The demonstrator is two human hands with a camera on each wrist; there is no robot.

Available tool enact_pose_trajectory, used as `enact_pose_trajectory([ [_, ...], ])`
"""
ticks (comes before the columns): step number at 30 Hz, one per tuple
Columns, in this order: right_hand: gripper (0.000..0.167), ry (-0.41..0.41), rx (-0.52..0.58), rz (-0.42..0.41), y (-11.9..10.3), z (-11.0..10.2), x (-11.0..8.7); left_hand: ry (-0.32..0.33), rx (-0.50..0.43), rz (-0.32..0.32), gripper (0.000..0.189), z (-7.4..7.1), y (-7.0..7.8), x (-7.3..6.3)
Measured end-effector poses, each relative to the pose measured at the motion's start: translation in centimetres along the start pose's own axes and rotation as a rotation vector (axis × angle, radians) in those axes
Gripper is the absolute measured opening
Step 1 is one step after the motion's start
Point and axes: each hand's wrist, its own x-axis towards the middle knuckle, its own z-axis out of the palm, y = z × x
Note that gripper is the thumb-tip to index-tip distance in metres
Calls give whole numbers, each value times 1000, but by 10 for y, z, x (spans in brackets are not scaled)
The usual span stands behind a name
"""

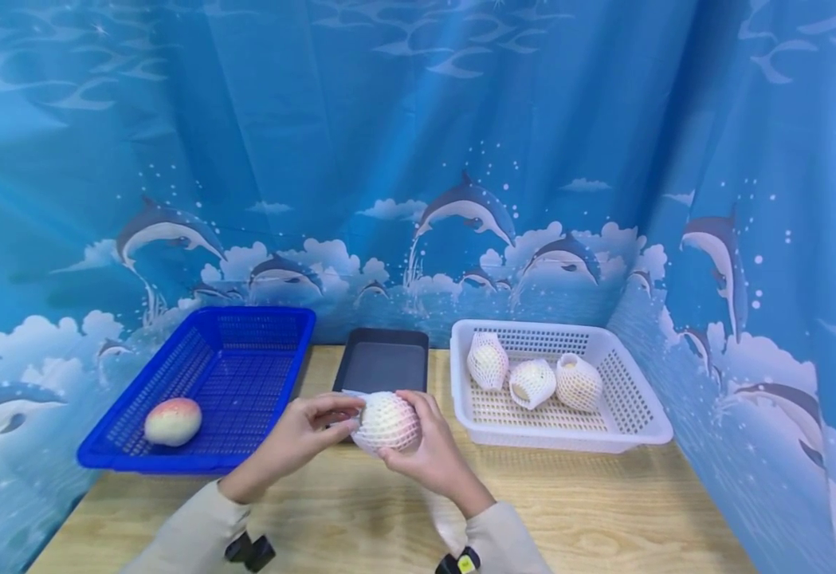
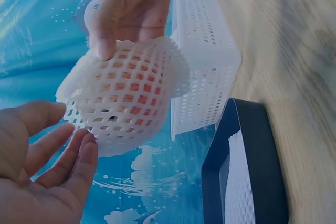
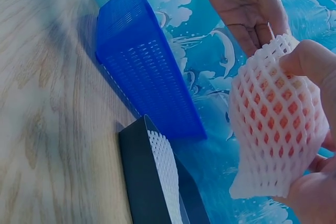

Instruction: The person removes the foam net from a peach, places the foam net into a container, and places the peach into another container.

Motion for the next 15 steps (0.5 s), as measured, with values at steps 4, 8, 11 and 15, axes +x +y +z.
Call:
enact_pose_trajectory([
  [4, 81, -3, -1, -18, -2, -1, 1, 29, 78, -2, 30, 2, 2, 2],
  [8, 80, -6, 25, -22, -3, -1, 0, 20, 131, 1, 37, 4, 6, 2],
  [11, 80, -4, 61, 0, -4, -1, 0, -12, 166, 16, 45, 5, 6, 3],
  [15, 78, -2, 128, 41, -4, -1, 0, -31, 195, 54, 52, 8, 7, 4],
])
